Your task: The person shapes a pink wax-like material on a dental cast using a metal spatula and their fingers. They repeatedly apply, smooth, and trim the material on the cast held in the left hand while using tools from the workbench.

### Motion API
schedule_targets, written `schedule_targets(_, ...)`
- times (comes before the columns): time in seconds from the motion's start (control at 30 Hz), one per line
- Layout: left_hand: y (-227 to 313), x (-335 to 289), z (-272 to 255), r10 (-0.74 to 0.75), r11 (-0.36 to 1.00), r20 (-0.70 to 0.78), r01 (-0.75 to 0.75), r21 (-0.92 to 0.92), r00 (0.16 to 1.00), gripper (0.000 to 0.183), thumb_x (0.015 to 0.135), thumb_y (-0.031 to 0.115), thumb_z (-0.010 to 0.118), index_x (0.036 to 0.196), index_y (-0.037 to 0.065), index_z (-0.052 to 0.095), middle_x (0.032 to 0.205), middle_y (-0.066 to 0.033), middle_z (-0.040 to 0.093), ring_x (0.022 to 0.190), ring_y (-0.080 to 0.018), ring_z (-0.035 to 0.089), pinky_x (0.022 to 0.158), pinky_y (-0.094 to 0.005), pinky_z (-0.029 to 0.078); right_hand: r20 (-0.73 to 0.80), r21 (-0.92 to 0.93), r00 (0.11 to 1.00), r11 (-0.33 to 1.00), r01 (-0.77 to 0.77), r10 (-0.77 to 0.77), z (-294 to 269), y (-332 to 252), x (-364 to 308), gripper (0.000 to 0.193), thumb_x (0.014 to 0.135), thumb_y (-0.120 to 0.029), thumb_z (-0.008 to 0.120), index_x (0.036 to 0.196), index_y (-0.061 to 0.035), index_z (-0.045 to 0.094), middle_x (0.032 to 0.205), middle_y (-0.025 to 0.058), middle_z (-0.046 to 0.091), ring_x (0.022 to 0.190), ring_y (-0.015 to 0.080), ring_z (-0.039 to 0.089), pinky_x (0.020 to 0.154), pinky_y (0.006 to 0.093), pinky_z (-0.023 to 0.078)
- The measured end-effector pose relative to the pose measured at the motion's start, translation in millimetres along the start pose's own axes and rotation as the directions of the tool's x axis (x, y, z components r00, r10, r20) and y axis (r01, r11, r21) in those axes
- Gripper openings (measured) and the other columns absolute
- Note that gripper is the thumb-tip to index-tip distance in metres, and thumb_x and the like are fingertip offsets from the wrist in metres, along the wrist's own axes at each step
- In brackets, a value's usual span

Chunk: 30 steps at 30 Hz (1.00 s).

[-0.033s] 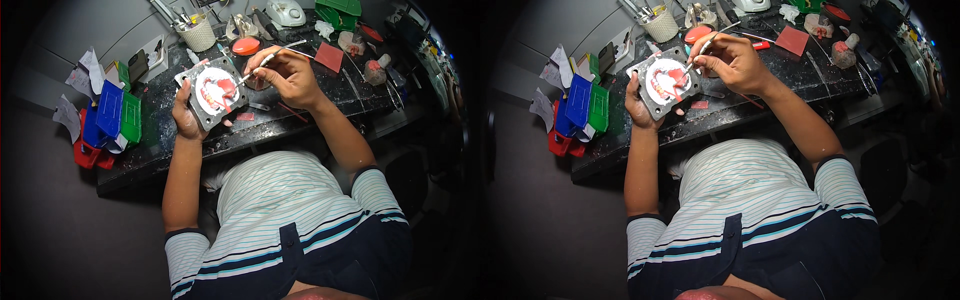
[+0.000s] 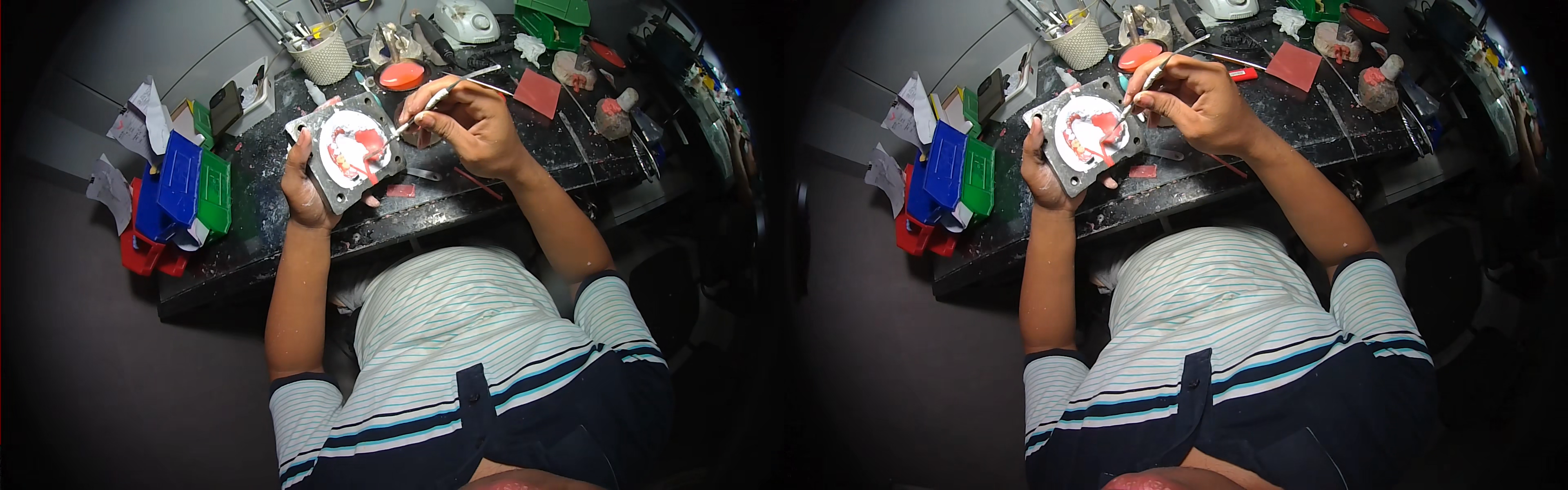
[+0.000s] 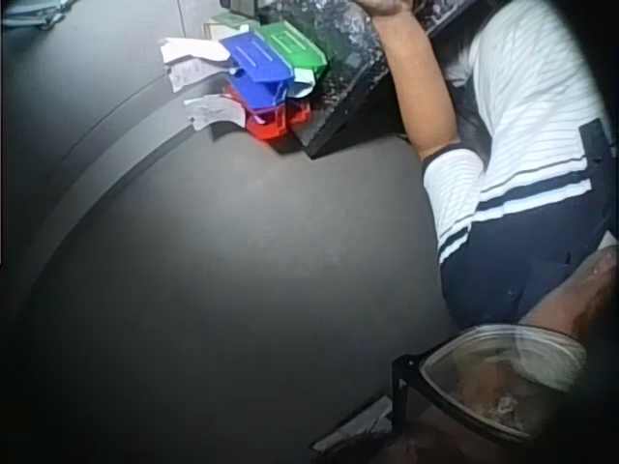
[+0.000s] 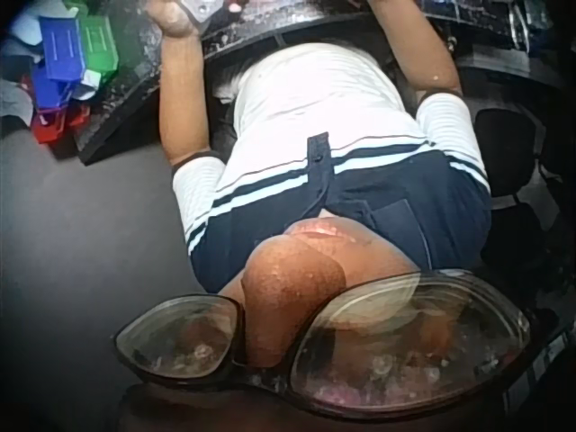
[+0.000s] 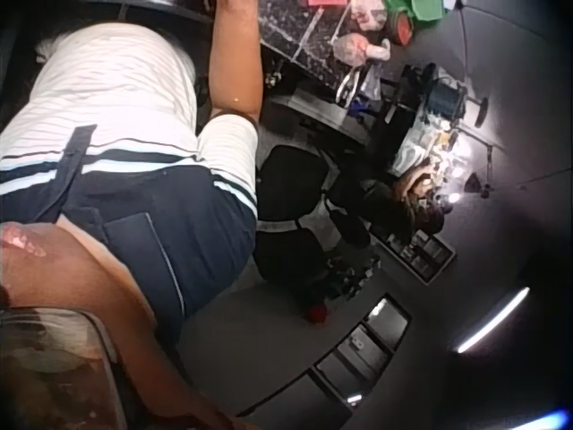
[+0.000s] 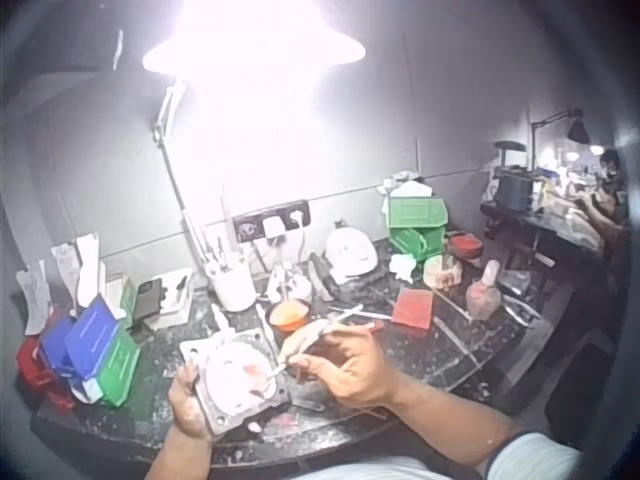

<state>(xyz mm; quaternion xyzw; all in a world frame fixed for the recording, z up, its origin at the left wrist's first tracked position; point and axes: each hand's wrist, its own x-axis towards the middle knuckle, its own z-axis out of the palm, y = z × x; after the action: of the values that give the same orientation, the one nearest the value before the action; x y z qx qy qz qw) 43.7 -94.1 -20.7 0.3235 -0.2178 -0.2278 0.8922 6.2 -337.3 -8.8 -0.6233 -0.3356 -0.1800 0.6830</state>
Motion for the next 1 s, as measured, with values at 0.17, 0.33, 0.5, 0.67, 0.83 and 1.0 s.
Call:
schedule_targets(0.17,2.1,0.5,-6.1,0.001,1.0,0.027,-0.002,0.013,1.0,0.078,0.1,0.048,0.053,0.156,0.0,0.03,0.134,-0.0283,0.058,0.107,-0.0428,0.071,0.053,-0.0534,0.067,-0.042,-0.038,0.994,0.994,0.099,-0.1,-17.4,1.5,-0.5,0.011,0.104,0.001,0.058,0.114,0.0029,0.062,0.108,0.0097,0.07,0.091,0.0112,0.069,0.075,0.0245,0.056)
schedule_targets(0.33,4.1,0.9,-10.6,-0.005,0.989,0.075,0.016,-0.148,0.997,0.086,0.099,0.052,0.054,0.156,-0.007,0.027,0.137,-0.0306,0.055,0.11,-0.0471,0.069,0.053,-0.0595,0.065,-0.248,-0.14,0.957,0.983,0.12,-0.152,-40.8,6.1,0.0,0.011,0.106,-0.003,0.056,0.114,0.0019,0.063,0.107,0.0097,0.069,0.09,0.0111,0.066,0.073,0.0241,0.057)
schedule_targets(0.5,6.6,0.4,-22.9,-0.041,0.958,0.198,0.095,-0.271,0.979,0.095,0.099,0.059,0.052,0.16,-0.005,0.019,0.149,-0.0308,0.046,0.116,-0.0543,0.063,0.058,-0.0692,0.062,-0.321,-0.176,0.938,0.982,0.074,-0.128,-43.2,9.3,-0.1,0.011,0.106,-0.002,0.057,0.114,0.0011,0.064,0.105,0.0084,0.069,0.09,0.0111,0.066,0.073,0.0244,0.056)
schedule_targets(0.67,9.1,0.7,-26.4,-0.039,0.924,0.326,0.159,-0.348,0.945,0.098,0.098,0.059,0.056,0.161,-0.004,0.016,0.155,-0.0316,0.038,0.132,-0.0562,0.051,0.068,-0.0768,0.058,-0.317,-0.208,0.938,0.975,0.077,-0.142,-43.3,10.8,-0.2,0.011,0.106,-0.002,0.057,0.114,0.0012,0.064,0.103,0.0076,0.07,0.09,0.0107,0.066,0.072,0.0242,0.056)
schedule_targets(0.83,6.8,-3.2,-17.9,-0.016,0.869,0.052,0.039,-0.493,0.999,0.102,0.096,0.06,0.059,0.161,-0.005,0.014,0.159,-0.0313,0.032,0.135,-0.0575,0.046,0.077,-0.0802,0.054,-0.313,-0.221,0.939,0.973,0.074,-0.143,-44.3,12.3,-1.3,0.012,0.106,-0.003,0.058,0.115,0.0008,0.065,0.104,0.007,0.07,0.09,0.0098,0.066,0.072,0.0234,0.056)
schedule_targets(1.0,8.3,-1.8,-25.3,-0.02,0.885,0.288,0.151,-0.44,0.957,0.103,0.096,0.06,0.061,0.161,-0.006,0.016,0.161,-0.0299,0.032,0.139,-0.0544,0.045,0.089,-0.0777,0.052,-0.313,-0.234,0.941,0.971,0.056,-0.129,-42.7,10.8,-2.8,0.012,0.105,-0.004,0.06,0.115,0.0,0.065,0.105,0.0058,0.071,0.09,0.0088,0.066,0.073,0.0225,0.055)
